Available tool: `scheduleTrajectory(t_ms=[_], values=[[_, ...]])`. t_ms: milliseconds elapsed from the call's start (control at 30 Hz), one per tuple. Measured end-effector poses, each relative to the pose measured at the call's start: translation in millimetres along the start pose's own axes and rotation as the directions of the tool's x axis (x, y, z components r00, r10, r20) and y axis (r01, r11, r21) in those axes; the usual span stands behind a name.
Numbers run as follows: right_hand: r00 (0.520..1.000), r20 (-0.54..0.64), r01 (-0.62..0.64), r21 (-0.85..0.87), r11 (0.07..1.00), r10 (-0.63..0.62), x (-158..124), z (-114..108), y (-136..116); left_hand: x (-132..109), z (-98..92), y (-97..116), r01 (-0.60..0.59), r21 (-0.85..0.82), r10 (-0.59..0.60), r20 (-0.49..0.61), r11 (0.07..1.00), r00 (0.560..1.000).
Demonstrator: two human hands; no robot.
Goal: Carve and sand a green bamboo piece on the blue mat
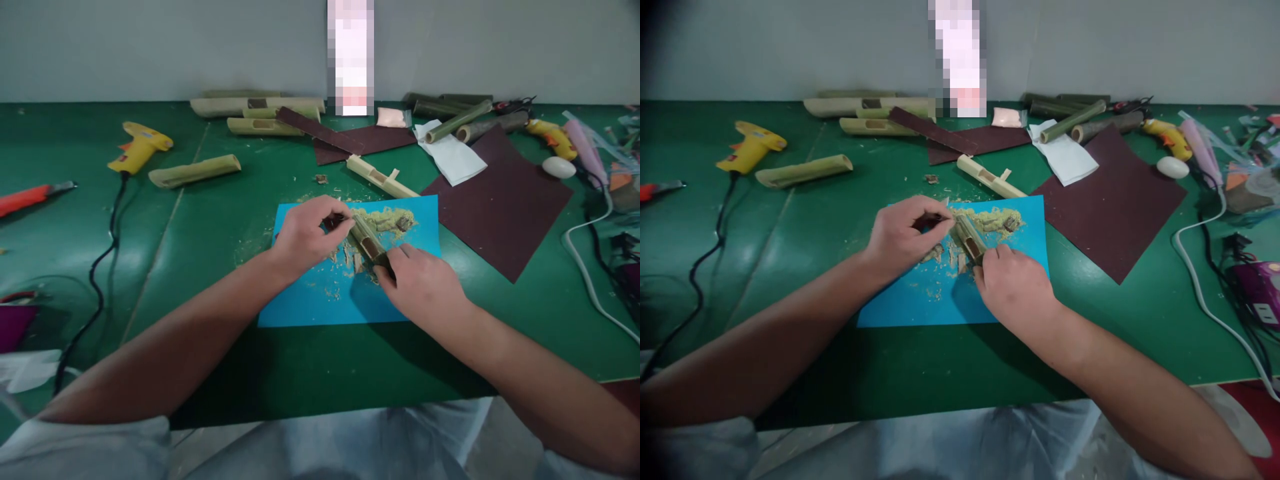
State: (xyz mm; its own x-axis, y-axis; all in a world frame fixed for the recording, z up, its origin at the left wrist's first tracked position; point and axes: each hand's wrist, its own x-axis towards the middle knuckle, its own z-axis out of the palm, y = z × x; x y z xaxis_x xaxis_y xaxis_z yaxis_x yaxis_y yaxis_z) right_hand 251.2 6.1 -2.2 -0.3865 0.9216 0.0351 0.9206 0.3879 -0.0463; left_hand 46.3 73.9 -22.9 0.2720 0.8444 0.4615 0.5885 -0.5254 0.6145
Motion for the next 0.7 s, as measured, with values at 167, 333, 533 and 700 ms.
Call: scheduleTrajectory(t_ms=[167,333,533,700], values=[[0.999,-0.034,-0.007,-0.012,1.000,0.006,-0.7,3.4,0.2,-1.2,9.1,-4.2,0.068,-0.156,-0.062,0.044,0.985,0.997],[1.000,0.004,-0.012,-0.003,1.000,0.012,-0.3,1.5,-0.4,-2.2,10.5,-6.6,0.082,-0.217,-0.057,0.120,0.973,0.991],[0.999,0.032,-0.013,0.014,1.000,0.012,1.4,-1.4,-2.1,4.1,6.0,-4.7,-0.133,0.008,0.130,0.143,0.991,0.981],[0.998,0.054,-0.016,0.012,1.000,0.015,1.4,-2.1,-1.4,6.9,1.1,-10.6,-0.364,0.138,0.326,0.238,0.921,0.915]])
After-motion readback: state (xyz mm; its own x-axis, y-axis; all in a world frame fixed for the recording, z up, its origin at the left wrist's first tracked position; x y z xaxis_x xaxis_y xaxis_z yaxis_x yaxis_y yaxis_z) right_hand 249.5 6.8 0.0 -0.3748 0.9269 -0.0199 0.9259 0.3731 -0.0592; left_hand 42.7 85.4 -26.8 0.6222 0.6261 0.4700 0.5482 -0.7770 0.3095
